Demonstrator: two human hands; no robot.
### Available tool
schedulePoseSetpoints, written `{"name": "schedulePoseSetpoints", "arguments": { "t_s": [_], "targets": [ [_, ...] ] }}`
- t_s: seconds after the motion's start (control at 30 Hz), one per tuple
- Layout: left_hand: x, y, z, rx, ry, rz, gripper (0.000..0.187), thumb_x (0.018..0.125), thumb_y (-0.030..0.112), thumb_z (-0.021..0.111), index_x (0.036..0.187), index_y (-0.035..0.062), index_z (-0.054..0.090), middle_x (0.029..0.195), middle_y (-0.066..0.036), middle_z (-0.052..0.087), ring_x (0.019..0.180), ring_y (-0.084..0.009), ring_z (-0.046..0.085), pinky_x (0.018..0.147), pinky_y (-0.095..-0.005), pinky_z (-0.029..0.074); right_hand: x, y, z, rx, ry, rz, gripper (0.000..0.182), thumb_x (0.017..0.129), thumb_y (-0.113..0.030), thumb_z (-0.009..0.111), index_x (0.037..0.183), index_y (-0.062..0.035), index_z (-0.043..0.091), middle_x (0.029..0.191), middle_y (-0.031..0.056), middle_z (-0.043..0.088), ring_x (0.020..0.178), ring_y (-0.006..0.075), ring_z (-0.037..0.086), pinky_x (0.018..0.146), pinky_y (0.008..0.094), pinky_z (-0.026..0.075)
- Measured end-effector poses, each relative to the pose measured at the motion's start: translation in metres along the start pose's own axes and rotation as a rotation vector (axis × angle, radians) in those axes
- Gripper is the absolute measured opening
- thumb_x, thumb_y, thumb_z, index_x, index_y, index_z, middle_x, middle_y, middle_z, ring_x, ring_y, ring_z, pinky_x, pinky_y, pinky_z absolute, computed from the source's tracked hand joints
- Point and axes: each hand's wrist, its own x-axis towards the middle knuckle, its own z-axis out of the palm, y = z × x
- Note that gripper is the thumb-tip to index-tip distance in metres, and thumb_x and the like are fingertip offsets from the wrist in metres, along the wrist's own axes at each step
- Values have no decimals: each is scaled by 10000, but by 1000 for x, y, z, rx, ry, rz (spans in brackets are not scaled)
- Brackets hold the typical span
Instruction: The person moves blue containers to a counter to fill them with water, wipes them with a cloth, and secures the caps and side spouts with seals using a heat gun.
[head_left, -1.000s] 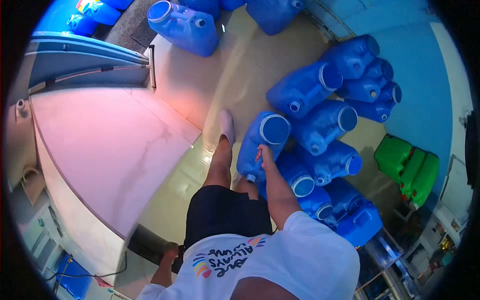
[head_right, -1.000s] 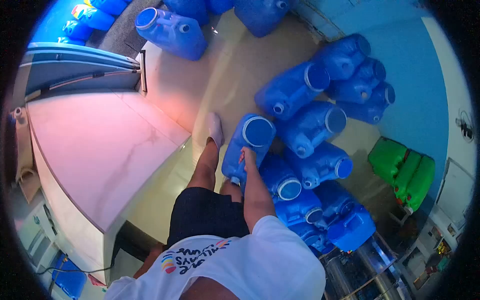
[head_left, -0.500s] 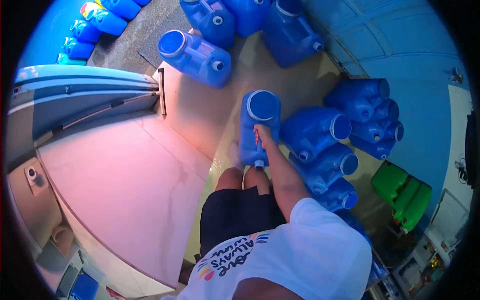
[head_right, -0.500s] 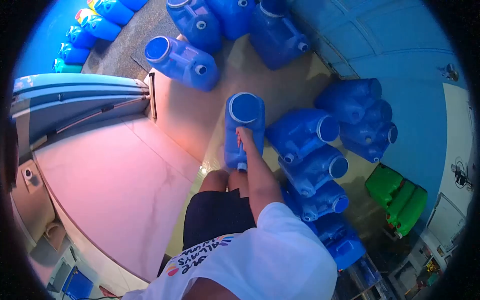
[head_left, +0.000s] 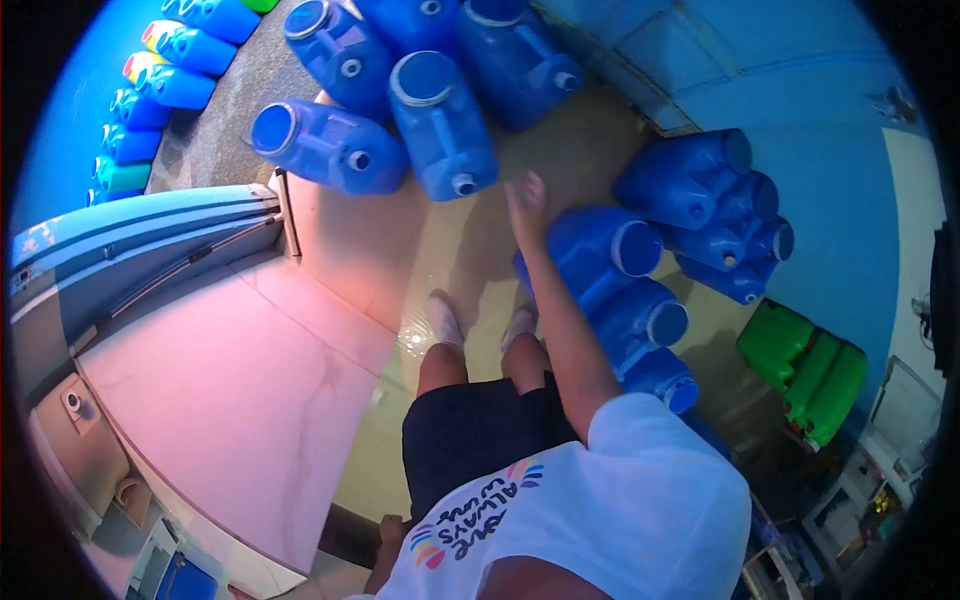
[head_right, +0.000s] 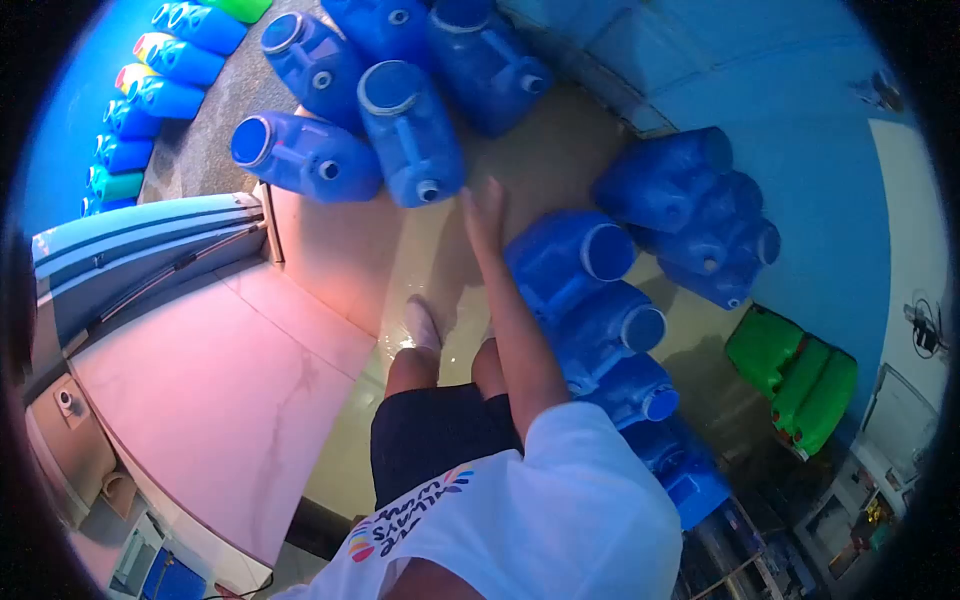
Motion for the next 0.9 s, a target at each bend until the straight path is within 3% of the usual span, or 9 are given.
{"name": "schedulePoseSetpoints", "arguments": {
  "t_s": [0.07, 0.13, 0.17, 0.2, 0.23, 0.3, 0.4, 0.57, 0.9],
  "targets": [
    [-8, 5, 14, 48, 27, 24, 170, 746, 147, 556, 825, -3, 564, 704, -89, 552, 656, -165, 525, 592, -319, 443, -27, 35, -109, -528, 478, 79, 586, 713, -346, 704, 1103, 34, 488, 1160, 204, 456, 1052, 299, 433, 907, 403, 355],
    [-30, 35, 26, -100, 54, 135, 165, 749, 141, 558, 819, -9, 561, 708, -91, 553, 666, -156, 523, 594, -313, 439, -42, 48, -200, -628, 618, 415, 642, 645, -423, 741, 1012, 55, 520, 993, 183, 554, 895, 325, 513, 821, 428, 414],
    [-41, 51, 32, -251, 56, 213, 163, 756, 139, 557, 815, -12, 556, 712, -92, 556, 675, -147, 522, 594, -307, 436, -45, 73, -226, -440, 441, 621, 573, 655, -425, 733, 938, 35, 542, 916, 167, 569, 810, 316, 533, 761, 429, 441],
    [2, 32, 20, -277, -222, 205, 157, 768, 133, 554, 831, -10, 545, 709, -89, 557, 647, -166, 531, 602, -307, 445, -45, 102, -240, -245, 254, 814, 511, 665, -427, 724, 865, 16, 564, 839, 151, 585, 726, 306, 553, 702, 430, 468],
    [-2, 49, 22, -151, -153, 157, 160, 771, 132, 551, 845, -9, 541, 713, -92, 558, 639, -175, 538, 599, -310, 449, -43, 111, -240, -240, 258, 814, 511, 665, -427, 724, 865, 16, 564, 839, 151, 585, 726, 306, 553, 702, 430, 468],
    [-25, 103, 24, 97, -37, 39, 169, 778, 131, 546, 872, -8, 532, 720, -96, 560, 623, -192, 552, 594, -315, 457, -33, 123, -219, 720, 324, 973, 416, 681, -435, 700, 665, -50, 544, 700, 113, 558, 626, 262, 557, 587, 412, 476],
    [-12, 154, 18, 60, -88, 72, 180, 799, 143, 521, 891, -11, 522, 730, -111, 569, 634, -202, 570, 575, -325, 468, -31, 109, -205, 938, 333, 1198, 347, 709, -390, 648, 616, -96, 489, 563, 68, 481, 553, 217, 526, 538, 383, 458],
    [-4, 254, 14, 135, -150, 127, 227, 848, 178, 453, 936, -24, 506, 759, -147, 590, 643, -232, 602, 559, -344, 493, 1, 107, -192, 843, 51, 1115, 275, 713, -322, 580, 605, -114, 438, 479, 39, 388, 441, 185, 438, 460, 341, 415],
    [13, 308, -10, 321, -97, 108, 213, 811, 171, 480, 961, 22, 514, 709, -136, 584, 549, -235, 569, 521, -358, 484, 125, 56, -145, 268, -452, 994, 205, 684, -223, 553, 571, -116, 421, 457, 34, 406, 363, 162, 396, 353, 319, 372]
  ]
}}
